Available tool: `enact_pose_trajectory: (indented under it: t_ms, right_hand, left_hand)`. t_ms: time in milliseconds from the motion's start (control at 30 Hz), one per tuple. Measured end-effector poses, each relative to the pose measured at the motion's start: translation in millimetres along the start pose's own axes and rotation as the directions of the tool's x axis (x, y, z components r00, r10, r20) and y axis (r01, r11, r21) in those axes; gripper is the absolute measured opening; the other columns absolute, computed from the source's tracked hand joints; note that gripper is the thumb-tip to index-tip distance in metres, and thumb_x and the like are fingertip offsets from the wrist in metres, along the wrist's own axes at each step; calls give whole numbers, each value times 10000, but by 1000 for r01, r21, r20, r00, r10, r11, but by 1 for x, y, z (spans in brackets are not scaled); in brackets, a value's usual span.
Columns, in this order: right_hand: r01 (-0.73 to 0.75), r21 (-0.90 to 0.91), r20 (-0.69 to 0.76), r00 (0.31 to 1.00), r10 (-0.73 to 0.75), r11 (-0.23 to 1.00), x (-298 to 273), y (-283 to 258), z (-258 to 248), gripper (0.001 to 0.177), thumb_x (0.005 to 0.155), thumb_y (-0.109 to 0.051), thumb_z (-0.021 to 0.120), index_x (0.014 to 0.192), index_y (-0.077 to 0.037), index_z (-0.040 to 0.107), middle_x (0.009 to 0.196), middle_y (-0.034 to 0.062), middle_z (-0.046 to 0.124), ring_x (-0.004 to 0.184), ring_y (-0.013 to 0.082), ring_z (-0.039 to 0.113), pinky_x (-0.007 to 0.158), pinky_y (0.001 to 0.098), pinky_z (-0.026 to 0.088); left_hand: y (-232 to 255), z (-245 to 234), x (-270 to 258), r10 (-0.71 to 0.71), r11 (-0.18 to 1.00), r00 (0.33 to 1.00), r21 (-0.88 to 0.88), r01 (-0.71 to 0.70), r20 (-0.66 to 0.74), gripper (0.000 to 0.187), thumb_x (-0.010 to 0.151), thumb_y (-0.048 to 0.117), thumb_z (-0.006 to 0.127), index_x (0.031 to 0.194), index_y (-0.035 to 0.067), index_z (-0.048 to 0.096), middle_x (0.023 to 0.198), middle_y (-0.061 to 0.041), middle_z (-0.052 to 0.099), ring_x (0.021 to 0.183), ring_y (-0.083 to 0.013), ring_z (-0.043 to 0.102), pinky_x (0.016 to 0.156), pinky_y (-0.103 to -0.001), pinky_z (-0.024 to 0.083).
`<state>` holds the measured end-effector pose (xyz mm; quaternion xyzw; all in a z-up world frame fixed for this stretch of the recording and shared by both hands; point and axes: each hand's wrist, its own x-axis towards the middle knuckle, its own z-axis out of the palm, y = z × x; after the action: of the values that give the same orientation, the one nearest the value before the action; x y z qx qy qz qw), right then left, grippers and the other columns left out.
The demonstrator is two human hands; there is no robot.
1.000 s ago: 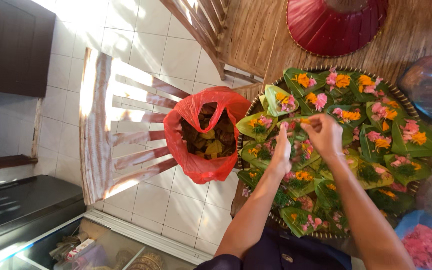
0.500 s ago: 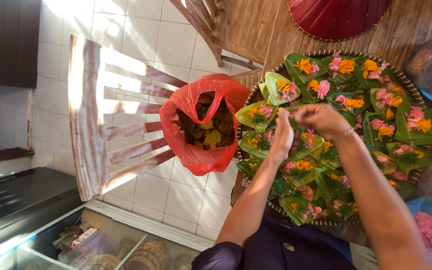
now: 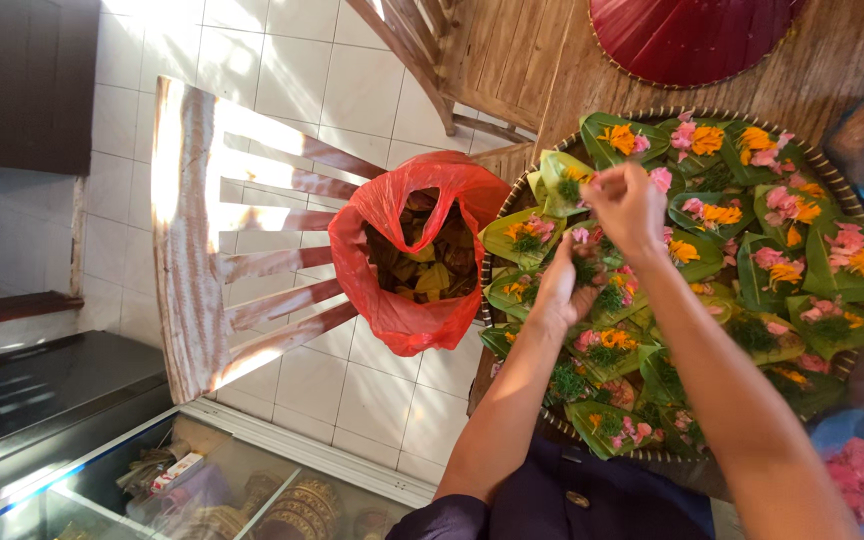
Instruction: The person assembles traditional offerings by hand, placing small pink and orange flowers and green grass-like material into folded leaf containers arranged on a large tray.
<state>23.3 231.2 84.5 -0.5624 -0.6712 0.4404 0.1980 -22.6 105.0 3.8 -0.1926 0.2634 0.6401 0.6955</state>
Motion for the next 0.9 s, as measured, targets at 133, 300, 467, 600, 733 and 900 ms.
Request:
enact_pose_trajectory:
  t_ms: [133,300,467,600,733,900]
  right_hand:
    - [64,-52,282,958,-47,997,-64,-10,-50,240,881,-177,812,1103,-90,778,979,69,783,748,180,697,672,331,560]
    - [308,-156,6,951,-310,939,-116,22,-54,287,860,-22,750,1130,-110,791,1022,103,764,868,174,702,759,318,583]
    - [-192,205,-1,980,197,960,-103,93,-52,199,869,28,761,1041,-64,801,960,56,789,821,143,729,755,290,593]
    - [-362,742,141,907,396,565,-85,134,-62,210,846,66,717,1046,10,748,990,89,762,848,120,700,787,247,573]
    - [-291,572,-20,929,369,767,-75,127,-82,203,902,3,717,1098,-31,755,1029,96,753,846,99,691,785,224,587]
    - [-125,-28,-174,978,118,992,-68,116,-80,177,881,-36,783,1058,-37,787,990,119,742,792,162,688,690,287,565]
  left_hand:
    - [-10,7,6,22,990,992,-134,-39,-127,484,1141,517,357,836,168,496,761,22,518,697,-133,524,679,-305,516]
    - [-42,20,19,28,999,996,30,-26,-87,587,1054,658,333,735,182,462,671,-25,504,644,-176,549,689,-362,544]
    - [-55,44,18,-41,995,937,-99,8,-346,534,1089,583,385,759,171,471,696,2,507,677,-154,524,719,-334,517]
    - [-63,37,19,-19,995,933,-103,-19,-359,502,1109,544,389,771,180,460,695,23,495,685,-144,508,708,-320,489]
    - [-66,0,33,32,990,985,-129,-55,-172,489,1097,518,386,756,177,465,632,28,433,591,-132,457,573,-289,416]
    - [-78,-26,48,75,995,985,-52,-84,-156,286,1135,295,394,1043,102,584,679,31,456,574,-89,418,535,-256,363]
